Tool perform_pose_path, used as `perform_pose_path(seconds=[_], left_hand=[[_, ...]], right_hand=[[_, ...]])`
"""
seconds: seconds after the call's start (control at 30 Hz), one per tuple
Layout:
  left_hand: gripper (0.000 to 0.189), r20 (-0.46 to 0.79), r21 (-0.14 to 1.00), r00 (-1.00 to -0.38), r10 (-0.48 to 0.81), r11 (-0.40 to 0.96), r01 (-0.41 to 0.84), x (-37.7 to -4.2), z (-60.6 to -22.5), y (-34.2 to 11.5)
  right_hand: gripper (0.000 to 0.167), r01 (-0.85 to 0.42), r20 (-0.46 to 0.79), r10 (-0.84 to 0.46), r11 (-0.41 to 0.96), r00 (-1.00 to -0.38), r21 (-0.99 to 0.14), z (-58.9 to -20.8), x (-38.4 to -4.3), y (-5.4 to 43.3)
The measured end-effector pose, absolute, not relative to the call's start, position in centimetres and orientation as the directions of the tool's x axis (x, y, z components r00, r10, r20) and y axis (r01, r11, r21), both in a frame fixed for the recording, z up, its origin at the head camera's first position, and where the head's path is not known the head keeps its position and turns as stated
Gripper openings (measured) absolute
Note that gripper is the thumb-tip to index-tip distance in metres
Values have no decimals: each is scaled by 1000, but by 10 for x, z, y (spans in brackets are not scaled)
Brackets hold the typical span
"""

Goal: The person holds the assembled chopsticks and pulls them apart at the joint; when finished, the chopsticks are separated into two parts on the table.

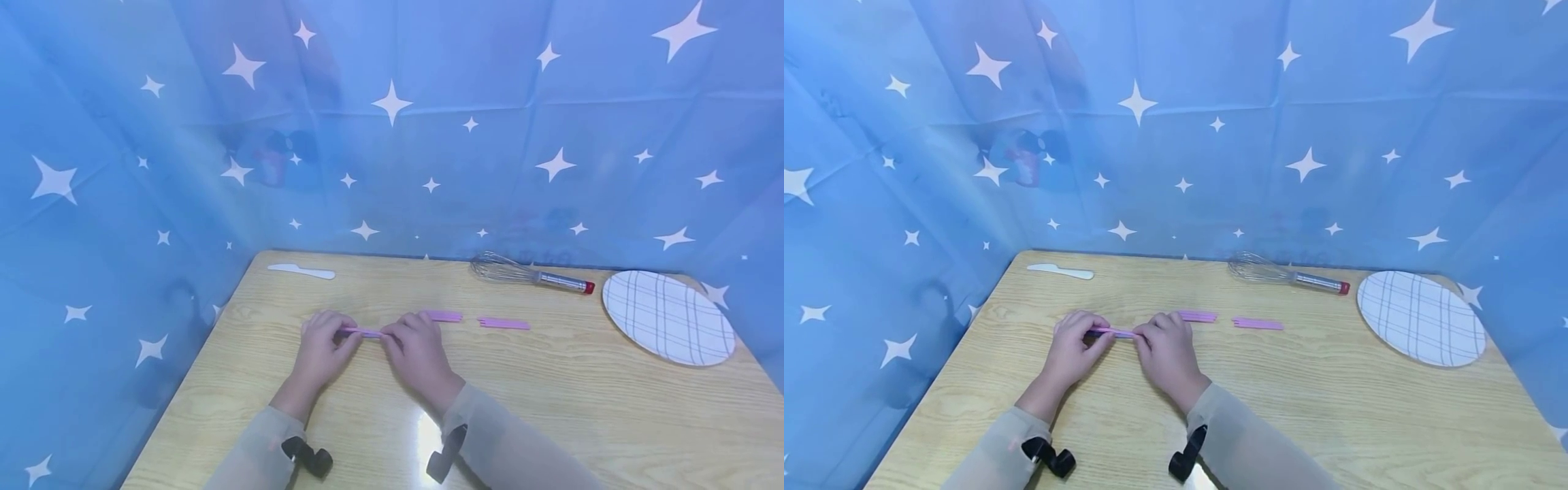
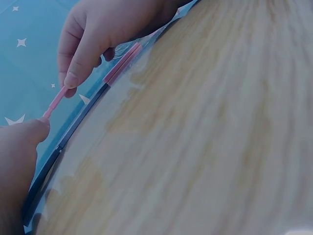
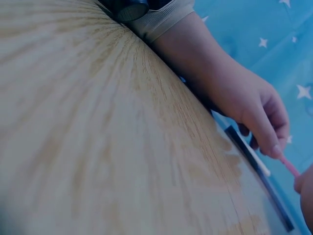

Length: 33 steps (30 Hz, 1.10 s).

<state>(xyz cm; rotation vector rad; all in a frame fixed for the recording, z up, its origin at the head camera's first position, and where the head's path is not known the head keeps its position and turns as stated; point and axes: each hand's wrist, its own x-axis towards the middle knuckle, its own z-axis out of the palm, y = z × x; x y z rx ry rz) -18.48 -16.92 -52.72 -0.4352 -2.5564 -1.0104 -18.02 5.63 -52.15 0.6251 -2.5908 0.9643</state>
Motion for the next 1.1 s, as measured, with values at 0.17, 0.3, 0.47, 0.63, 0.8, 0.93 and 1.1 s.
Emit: perform_pose_path(seconds=[0.17,0.3,0.47,0.63,0.8,0.93,1.1], left_hand=[[16,447,591,-882,148,691,416,-184,-529,-168],[18,460,588,-876,149,688,425,-185,-530,-168],[19,493,567,-855,163,685,458,-186,-532,-168],[22,518,544,-836,183,683,487,-186,-533,-168],[25,520,532,-830,200,685,498,-185,-531,-166],[28,508,533,-835,211,685,497,-183,-529,-162],[28,477,550,-853,212,685,478,-183,-527,-154]], right_hand=[[11,-506,427,-300,672,-853,-540,-521,-178,60],[8,-504,437,-285,664,-853,-552,-522,-175,65],[6,-509,452,-272,648,-849,-567,-523,-173,70],[6,-527,473,-275,637,-837,-562,-524,-169,75],[6,-535,483,-274,626,-832,-567,-524,-164,81],[8,-543,485,-284,625,-827,-560,-523,-161,87],[11,-541,475,-288,613,-831,-576,-520,-156,96]])
